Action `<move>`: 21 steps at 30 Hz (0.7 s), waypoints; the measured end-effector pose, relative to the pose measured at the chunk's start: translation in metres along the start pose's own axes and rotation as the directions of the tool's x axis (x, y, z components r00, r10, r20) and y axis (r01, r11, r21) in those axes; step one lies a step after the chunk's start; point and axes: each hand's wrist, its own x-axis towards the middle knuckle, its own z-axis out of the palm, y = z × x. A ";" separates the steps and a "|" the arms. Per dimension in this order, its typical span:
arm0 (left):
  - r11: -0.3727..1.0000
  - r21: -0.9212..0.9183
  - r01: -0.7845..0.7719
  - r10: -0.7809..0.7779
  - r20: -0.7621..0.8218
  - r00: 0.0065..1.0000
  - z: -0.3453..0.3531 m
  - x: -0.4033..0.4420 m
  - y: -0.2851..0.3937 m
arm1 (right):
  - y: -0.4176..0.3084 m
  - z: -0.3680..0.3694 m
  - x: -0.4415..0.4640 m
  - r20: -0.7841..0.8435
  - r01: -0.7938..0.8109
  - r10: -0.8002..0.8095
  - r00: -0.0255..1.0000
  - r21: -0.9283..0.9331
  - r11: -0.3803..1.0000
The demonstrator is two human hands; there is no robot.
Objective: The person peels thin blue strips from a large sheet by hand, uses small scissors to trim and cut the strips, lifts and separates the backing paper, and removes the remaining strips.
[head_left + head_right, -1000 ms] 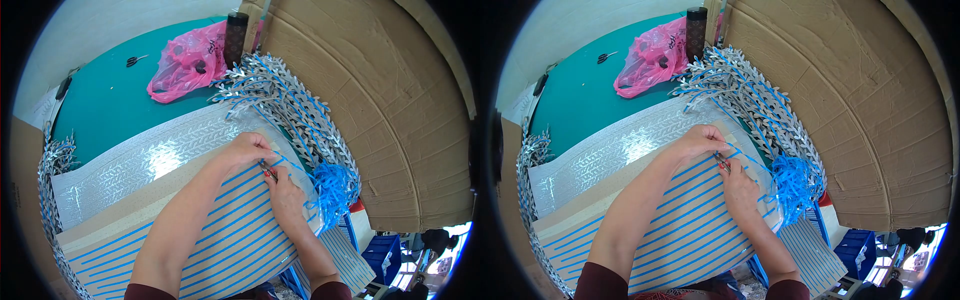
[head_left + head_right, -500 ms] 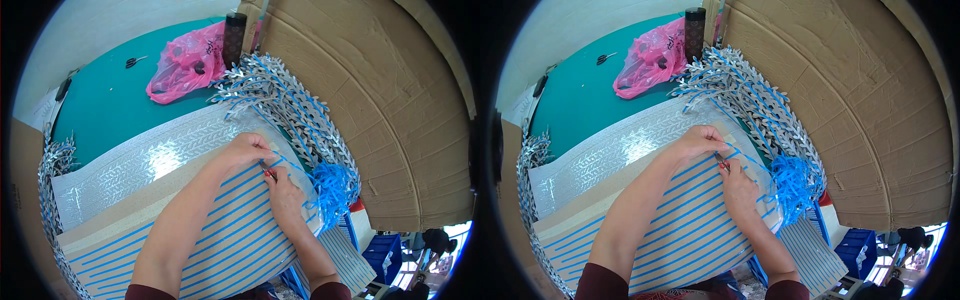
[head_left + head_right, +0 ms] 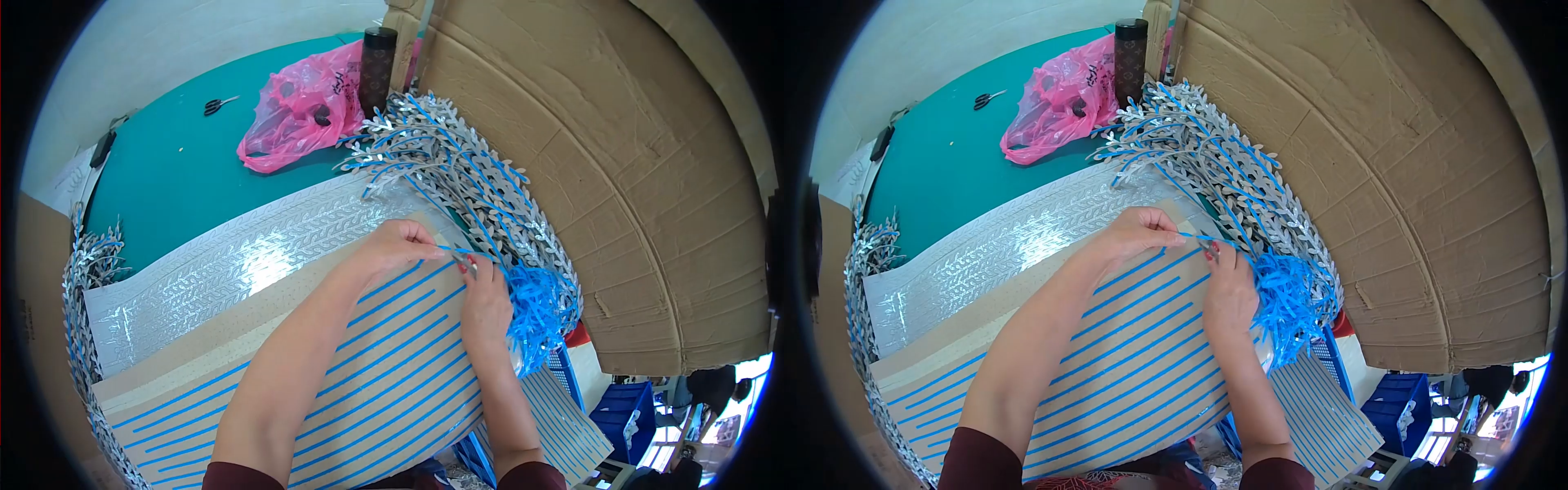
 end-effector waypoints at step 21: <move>0.992 0.081 0.092 -0.111 0.264 0.958 0.114 -0.298 -0.015 | 0.109 -0.175 -0.177 0.607 -0.258 -0.147 0.781 0.528 0.809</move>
